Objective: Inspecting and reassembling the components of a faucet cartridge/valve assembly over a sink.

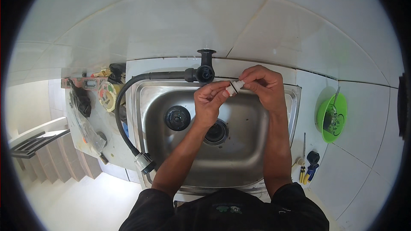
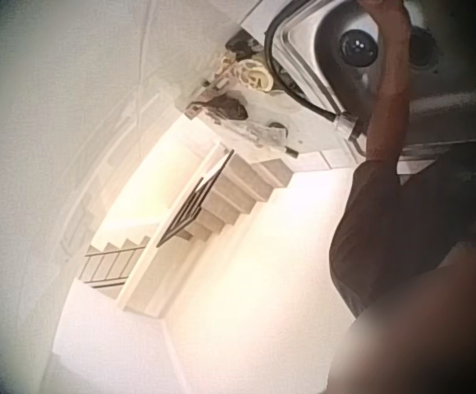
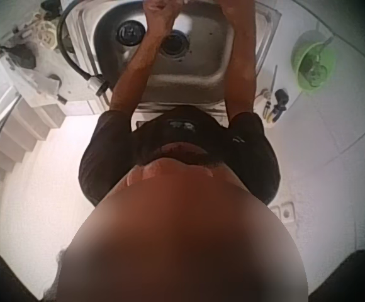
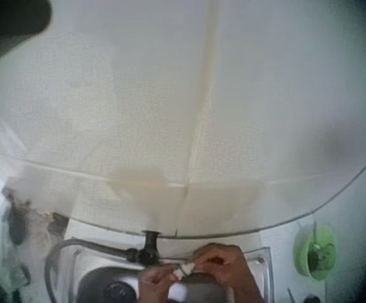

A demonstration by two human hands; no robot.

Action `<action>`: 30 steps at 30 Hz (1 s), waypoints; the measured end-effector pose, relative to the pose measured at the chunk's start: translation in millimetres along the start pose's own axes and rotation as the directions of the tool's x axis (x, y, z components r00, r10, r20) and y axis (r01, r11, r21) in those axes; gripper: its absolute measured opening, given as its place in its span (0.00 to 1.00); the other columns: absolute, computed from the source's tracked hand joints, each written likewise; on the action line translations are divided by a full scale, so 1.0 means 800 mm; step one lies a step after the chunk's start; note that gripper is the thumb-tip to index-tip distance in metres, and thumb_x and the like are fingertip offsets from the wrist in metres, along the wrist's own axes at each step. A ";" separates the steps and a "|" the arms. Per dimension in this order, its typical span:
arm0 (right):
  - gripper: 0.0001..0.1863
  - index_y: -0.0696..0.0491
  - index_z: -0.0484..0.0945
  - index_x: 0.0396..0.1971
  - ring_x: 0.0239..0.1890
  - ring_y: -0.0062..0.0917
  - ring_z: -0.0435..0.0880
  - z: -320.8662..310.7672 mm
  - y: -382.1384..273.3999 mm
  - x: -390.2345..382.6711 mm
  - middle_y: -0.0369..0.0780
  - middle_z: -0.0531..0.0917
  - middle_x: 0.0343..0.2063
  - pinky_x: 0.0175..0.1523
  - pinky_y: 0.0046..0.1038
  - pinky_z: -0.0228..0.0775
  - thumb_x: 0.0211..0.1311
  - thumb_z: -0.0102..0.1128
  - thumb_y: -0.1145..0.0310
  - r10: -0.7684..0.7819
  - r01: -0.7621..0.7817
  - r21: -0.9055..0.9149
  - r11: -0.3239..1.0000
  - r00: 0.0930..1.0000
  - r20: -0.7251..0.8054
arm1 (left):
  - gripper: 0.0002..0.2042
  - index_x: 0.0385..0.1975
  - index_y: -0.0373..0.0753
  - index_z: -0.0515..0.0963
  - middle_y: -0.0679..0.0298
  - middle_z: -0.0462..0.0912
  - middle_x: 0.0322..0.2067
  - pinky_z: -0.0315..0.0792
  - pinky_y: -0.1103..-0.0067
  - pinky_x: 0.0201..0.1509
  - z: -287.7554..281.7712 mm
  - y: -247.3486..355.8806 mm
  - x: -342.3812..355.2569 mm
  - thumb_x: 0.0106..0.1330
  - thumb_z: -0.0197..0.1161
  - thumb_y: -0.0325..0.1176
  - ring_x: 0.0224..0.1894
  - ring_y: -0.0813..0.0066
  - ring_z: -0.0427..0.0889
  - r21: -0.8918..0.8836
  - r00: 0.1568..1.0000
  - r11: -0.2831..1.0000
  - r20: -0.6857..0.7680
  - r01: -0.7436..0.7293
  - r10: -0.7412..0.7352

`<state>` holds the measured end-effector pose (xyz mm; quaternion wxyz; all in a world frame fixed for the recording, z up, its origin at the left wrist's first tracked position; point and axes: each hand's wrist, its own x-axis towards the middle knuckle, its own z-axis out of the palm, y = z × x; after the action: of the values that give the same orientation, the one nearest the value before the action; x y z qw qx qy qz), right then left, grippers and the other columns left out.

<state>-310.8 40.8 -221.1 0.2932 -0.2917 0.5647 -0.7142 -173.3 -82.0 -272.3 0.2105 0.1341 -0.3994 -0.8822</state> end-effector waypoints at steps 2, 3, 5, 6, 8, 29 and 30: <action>0.06 0.60 0.80 0.31 0.39 0.22 0.80 -0.002 -0.001 0.000 0.41 0.81 0.36 0.45 0.22 0.73 0.54 0.60 0.86 -0.013 0.014 -0.036 0.999 1.000 0.029 | 0.12 0.46 0.29 0.76 0.56 0.83 0.39 0.75 0.81 0.46 -0.001 0.001 0.000 0.62 0.61 0.21 0.40 0.74 0.82 0.063 1.000 0.998 -0.007 -0.003 0.004; 0.06 0.60 0.80 0.31 0.39 0.22 0.80 -0.002 -0.002 -0.001 0.41 0.81 0.36 0.45 0.22 0.73 0.54 0.60 0.86 -0.011 0.012 -0.036 0.999 1.000 0.026 | 0.12 0.46 0.29 0.76 0.56 0.83 0.39 0.75 0.81 0.46 0.000 0.000 0.000 0.62 0.61 0.21 0.40 0.74 0.82 0.062 1.000 0.998 -0.007 -0.001 0.001; 0.06 0.59 0.80 0.30 0.38 0.24 0.80 0.001 -0.005 0.000 0.43 0.81 0.35 0.45 0.25 0.73 0.53 0.62 0.85 0.033 -0.033 -0.008 0.999 0.999 -0.005 | 0.13 0.46 0.29 0.76 0.56 0.83 0.39 0.75 0.82 0.45 0.001 0.001 0.001 0.62 0.61 0.20 0.40 0.74 0.82 0.041 1.000 0.999 -0.010 -0.004 0.005; 0.06 0.59 0.80 0.30 0.38 0.24 0.80 0.000 -0.005 0.000 0.43 0.81 0.35 0.45 0.25 0.73 0.53 0.62 0.85 0.032 -0.032 -0.008 0.999 0.999 -0.005 | 0.13 0.46 0.29 0.76 0.56 0.83 0.39 0.75 0.82 0.45 0.002 0.001 0.001 0.62 0.61 0.20 0.40 0.74 0.82 0.041 1.000 0.999 -0.010 -0.004 0.005; 0.06 0.60 0.80 0.32 0.40 0.22 0.80 -0.002 -0.001 0.001 0.41 0.81 0.36 0.46 0.22 0.73 0.54 0.60 0.85 -0.001 0.001 0.011 1.000 1.000 0.014 | 0.13 0.46 0.29 0.76 0.57 0.83 0.40 0.74 0.82 0.46 0.002 0.000 0.001 0.62 0.62 0.20 0.40 0.75 0.81 0.008 1.000 1.000 -0.018 0.000 0.001; 0.09 0.59 0.79 0.34 0.42 0.24 0.79 -0.005 0.006 0.002 0.42 0.80 0.37 0.48 0.25 0.71 0.52 0.60 0.86 -0.046 0.046 0.084 0.995 0.999 -0.001 | 0.14 0.48 0.28 0.75 0.54 0.83 0.41 0.74 0.76 0.51 0.009 0.009 0.001 0.63 0.61 0.25 0.43 0.71 0.82 -0.094 1.000 0.995 0.015 0.019 -0.018; 0.09 0.59 0.79 0.34 0.42 0.24 0.79 -0.006 0.007 0.003 0.42 0.80 0.37 0.48 0.25 0.71 0.52 0.60 0.86 -0.047 0.047 0.084 0.995 0.999 0.000 | 0.14 0.48 0.28 0.75 0.54 0.83 0.41 0.74 0.76 0.51 0.010 0.011 0.001 0.63 0.61 0.25 0.43 0.71 0.82 -0.094 1.000 0.995 0.015 0.018 -0.016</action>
<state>-315.0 41.1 -227.1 0.2890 -0.2930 0.5267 -0.7438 -175.0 -82.5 -261.0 0.2062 0.1211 -0.3579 -0.9026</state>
